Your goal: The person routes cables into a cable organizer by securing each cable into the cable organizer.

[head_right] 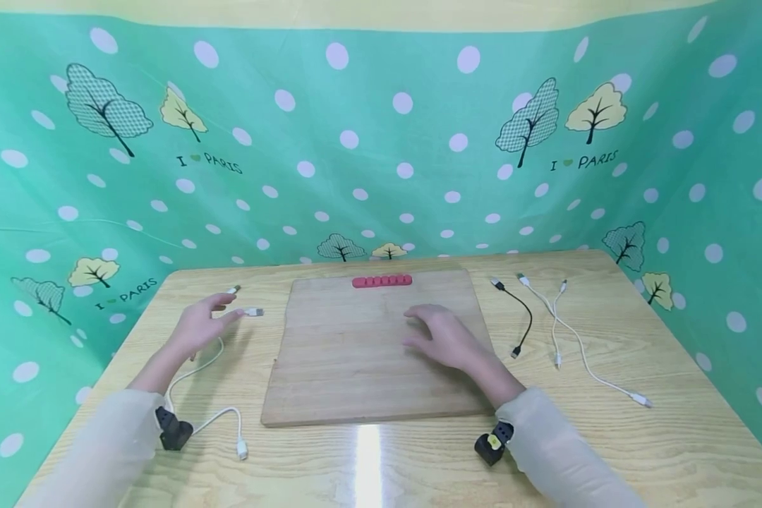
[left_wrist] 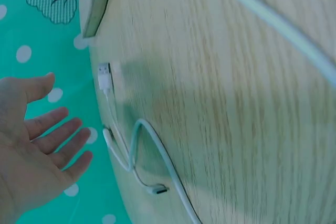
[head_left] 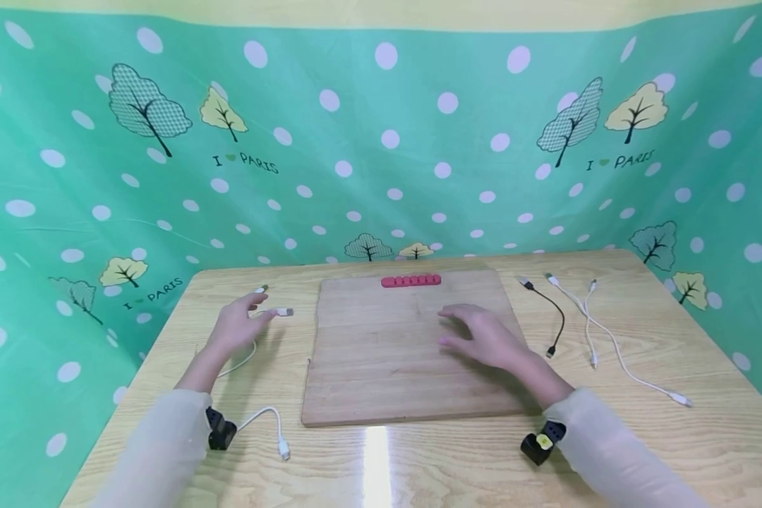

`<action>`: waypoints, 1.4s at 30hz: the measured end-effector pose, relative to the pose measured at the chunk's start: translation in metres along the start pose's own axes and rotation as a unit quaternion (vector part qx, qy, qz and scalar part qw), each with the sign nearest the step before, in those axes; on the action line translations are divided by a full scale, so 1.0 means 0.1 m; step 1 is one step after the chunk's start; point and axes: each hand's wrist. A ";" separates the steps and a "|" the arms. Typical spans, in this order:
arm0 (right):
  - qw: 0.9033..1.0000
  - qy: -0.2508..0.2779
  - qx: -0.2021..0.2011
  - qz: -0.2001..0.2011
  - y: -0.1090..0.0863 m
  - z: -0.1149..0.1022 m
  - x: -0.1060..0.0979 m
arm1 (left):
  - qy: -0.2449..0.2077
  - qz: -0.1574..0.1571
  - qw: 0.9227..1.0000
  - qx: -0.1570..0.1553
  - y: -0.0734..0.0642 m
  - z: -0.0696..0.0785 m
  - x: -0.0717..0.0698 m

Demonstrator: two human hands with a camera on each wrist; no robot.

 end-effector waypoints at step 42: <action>0.998 0.053 0.006 -0.036 0.25 -0.35 0.29 | 0.031 -0.031 0.995 -0.088 0.53 -0.49 -0.01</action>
Point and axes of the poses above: each hand's wrist, its own y-axis towards the middle knuckle, its own x-axis out of the palm, z = x × y, and after that the axes turned 13 degrees about z, right-handed
